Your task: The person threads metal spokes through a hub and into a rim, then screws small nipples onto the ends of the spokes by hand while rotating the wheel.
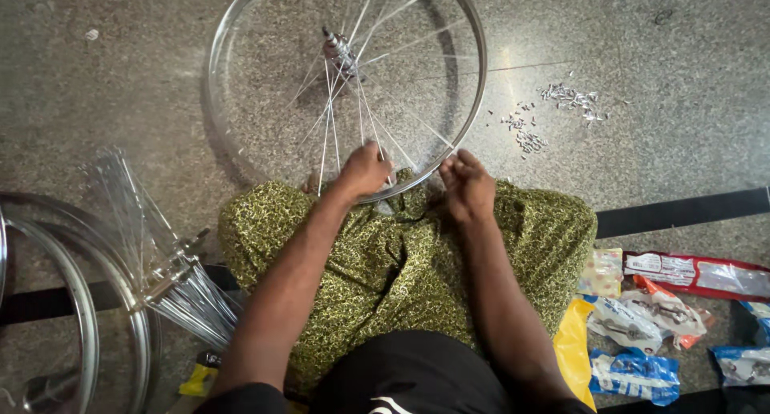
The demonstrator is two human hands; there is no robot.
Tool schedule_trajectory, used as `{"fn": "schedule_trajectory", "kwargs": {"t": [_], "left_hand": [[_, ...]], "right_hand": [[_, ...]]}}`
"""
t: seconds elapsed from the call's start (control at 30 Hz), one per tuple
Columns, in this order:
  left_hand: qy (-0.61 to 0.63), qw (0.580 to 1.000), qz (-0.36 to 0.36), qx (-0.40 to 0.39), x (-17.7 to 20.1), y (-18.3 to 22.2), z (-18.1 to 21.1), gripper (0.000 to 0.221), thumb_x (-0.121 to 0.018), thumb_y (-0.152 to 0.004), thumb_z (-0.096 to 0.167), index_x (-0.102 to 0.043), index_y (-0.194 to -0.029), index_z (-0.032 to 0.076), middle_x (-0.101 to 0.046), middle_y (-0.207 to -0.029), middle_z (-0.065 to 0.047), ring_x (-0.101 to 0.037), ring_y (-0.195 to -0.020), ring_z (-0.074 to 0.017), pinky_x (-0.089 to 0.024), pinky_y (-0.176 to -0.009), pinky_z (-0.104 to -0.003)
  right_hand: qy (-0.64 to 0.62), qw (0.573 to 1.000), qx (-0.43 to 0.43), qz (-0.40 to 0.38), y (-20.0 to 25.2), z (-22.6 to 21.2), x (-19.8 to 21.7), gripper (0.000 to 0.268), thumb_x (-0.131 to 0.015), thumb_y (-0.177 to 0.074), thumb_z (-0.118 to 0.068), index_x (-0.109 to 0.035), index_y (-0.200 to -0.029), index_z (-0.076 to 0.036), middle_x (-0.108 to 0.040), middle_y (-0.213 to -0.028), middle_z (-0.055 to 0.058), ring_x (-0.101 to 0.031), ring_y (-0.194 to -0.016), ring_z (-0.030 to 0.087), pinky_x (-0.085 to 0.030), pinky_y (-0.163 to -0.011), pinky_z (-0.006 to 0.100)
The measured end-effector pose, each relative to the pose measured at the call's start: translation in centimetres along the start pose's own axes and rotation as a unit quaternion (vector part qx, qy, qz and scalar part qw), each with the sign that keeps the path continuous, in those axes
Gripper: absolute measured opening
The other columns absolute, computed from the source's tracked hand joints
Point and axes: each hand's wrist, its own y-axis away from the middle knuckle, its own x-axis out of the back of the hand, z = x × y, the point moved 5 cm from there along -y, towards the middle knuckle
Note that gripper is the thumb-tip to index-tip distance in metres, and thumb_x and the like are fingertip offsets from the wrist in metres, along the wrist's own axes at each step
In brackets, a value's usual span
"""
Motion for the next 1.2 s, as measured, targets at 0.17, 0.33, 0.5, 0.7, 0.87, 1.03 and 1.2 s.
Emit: {"fn": "schedule_trajectory", "kwargs": {"t": [0.17, 0.33, 0.5, 0.7, 0.87, 1.03, 1.2], "left_hand": [[0.156, 0.978, -0.125, 0.059, -4.0, -0.7, -0.7, 0.021, -0.058, -0.099, 0.018, -0.054, -0.112, 0.001, -0.062, -0.087, -0.016, -0.057, -0.064, -0.0217, -0.050, -0.048, -0.034], [0.198, 0.979, -0.040, -0.012, -4.4, -2.2, 0.7, 0.024, -0.063, -0.096, 0.013, -0.048, -0.108, -0.002, -0.064, -0.083, -0.016, -0.065, -0.055, -0.0226, -0.050, -0.039, -0.036], [0.245, 0.969, 0.016, -0.024, -4.0, -3.5, 1.2, 0.022, -0.064, -0.095, 0.013, -0.048, -0.102, 0.000, -0.064, -0.076, -0.015, -0.069, -0.052, -0.0263, -0.053, -0.036, -0.038], [0.256, 0.963, -0.052, -0.068, -3.7, -4.0, 1.7, 0.021, -0.070, -0.092, 0.012, -0.055, -0.096, -0.002, -0.066, -0.073, -0.013, -0.071, -0.054, -0.0259, -0.057, -0.038, -0.040], [0.249, 0.965, -0.037, -0.066, -3.4, -3.5, 2.7, 0.021, -0.071, -0.089, 0.008, -0.053, -0.094, -0.003, -0.067, -0.074, -0.016, -0.072, -0.053, -0.0259, -0.057, -0.037, -0.040], [0.278, 0.957, -0.044, -0.067, -4.8, -4.8, 1.9, 0.025, -0.070, -0.086, 0.004, -0.049, -0.099, -0.002, -0.066, -0.080, -0.019, -0.074, -0.055, -0.0288, -0.058, -0.038, -0.042], [0.083, 0.954, 0.138, -0.252, -4.0, -5.5, 2.6, 0.037, -0.090, -0.078, 0.009, -0.058, -0.094, -0.001, -0.072, -0.082, -0.020, -0.072, -0.069, -0.0292, -0.057, -0.053, -0.039]], "right_hand": [[-0.007, 0.996, 0.074, 0.053, -1.3, -1.8, 1.3, 0.051, -0.047, -0.100, 0.002, -0.038, -0.149, 0.015, -0.063, -0.113, 0.025, -0.066, -0.087, 0.024, -0.062, -0.078, 0.031], [0.049, 0.988, 0.144, -0.005, 0.6, -2.9, 1.5, 0.046, -0.049, -0.111, -0.017, -0.040, -0.143, 0.014, -0.062, -0.101, 0.022, -0.062, -0.080, 0.026, -0.057, -0.070, 0.037], [0.038, 0.996, 0.064, -0.044, 3.4, -1.4, 0.0, 0.046, -0.043, -0.104, -0.012, -0.042, -0.143, 0.012, -0.068, -0.108, 0.022, -0.070, -0.091, 0.029, -0.062, -0.081, 0.041], [0.105, 0.989, 0.059, -0.090, 5.4, -0.4, -1.7, 0.020, -0.047, -0.106, -0.009, -0.049, -0.123, 0.003, -0.067, -0.104, 0.021, -0.069, -0.088, 0.028, -0.061, -0.081, 0.040], [0.129, 0.985, 0.085, -0.079, 5.4, 0.2, -1.7, 0.006, -0.061, -0.100, 0.000, -0.061, -0.105, 0.000, -0.068, -0.095, 0.014, -0.066, -0.078, 0.020, -0.058, -0.070, 0.032], [0.312, 0.942, 0.120, 0.035, 5.4, 0.8, -0.5, 0.004, -0.072, -0.093, -0.001, -0.071, -0.097, -0.001, -0.069, -0.089, 0.009, -0.060, -0.070, 0.015, -0.051, -0.061, 0.029], [0.370, 0.911, 0.180, 0.024, 4.7, 1.4, -0.8, 0.008, -0.071, -0.090, 0.000, -0.076, -0.096, -0.001, -0.071, -0.090, 0.006, -0.068, -0.080, 0.013, -0.059, -0.073, 0.027]]}}
